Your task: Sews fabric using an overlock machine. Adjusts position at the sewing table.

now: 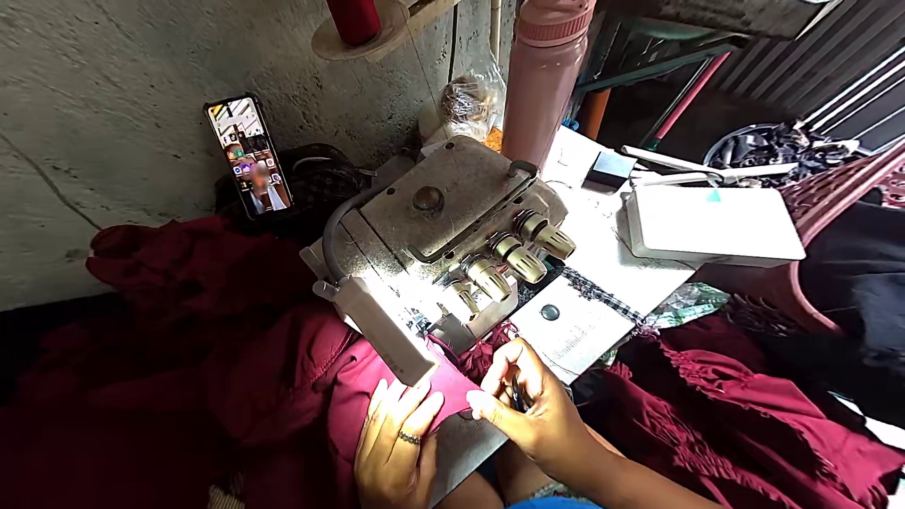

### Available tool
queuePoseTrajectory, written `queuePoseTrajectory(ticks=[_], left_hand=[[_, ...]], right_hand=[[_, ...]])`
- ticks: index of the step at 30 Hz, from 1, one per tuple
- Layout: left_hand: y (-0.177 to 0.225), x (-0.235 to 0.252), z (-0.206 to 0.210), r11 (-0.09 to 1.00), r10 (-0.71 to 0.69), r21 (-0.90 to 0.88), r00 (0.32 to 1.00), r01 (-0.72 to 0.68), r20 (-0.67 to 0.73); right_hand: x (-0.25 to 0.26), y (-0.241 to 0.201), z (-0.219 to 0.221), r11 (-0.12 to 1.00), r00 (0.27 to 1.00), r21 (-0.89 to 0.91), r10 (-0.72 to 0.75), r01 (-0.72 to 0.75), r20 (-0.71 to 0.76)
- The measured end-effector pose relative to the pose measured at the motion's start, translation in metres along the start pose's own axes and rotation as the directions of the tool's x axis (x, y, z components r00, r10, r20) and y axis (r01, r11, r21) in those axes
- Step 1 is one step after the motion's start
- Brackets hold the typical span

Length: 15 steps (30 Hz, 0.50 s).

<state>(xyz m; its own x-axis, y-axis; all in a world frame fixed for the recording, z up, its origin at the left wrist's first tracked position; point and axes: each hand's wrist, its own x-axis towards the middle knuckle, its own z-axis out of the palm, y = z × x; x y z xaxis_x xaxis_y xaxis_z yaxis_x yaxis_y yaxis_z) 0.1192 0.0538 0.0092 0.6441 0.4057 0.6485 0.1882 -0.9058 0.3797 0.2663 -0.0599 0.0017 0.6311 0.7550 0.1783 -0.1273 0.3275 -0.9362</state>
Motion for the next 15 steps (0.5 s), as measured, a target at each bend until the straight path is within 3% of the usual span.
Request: queuePoseTrajectory(ticks=[6, 11, 15], left_hand=[[-0.008, 0.015, -0.012, 0.997, -0.069, -0.015, 0.995, 0.07, 0.066], [-0.029, 0.042, -0.015, 0.991, -0.086, 0.111, 0.994, 0.078, 0.069], [-0.04, 0.057, -0.014, 0.978, -0.096, 0.185, 0.995, 0.092, 0.014]], right_hand=[[0.023, 0.005, 0.006, 0.998, 0.999, -0.057, 0.042, -0.042, -0.003], [0.045, 0.014, 0.018, 0.982, 0.996, -0.169, -0.087, 0.08, -0.03], [0.032, 0.027, 0.015, 0.97, 0.986, -0.193, -0.159, 0.147, -0.05]])
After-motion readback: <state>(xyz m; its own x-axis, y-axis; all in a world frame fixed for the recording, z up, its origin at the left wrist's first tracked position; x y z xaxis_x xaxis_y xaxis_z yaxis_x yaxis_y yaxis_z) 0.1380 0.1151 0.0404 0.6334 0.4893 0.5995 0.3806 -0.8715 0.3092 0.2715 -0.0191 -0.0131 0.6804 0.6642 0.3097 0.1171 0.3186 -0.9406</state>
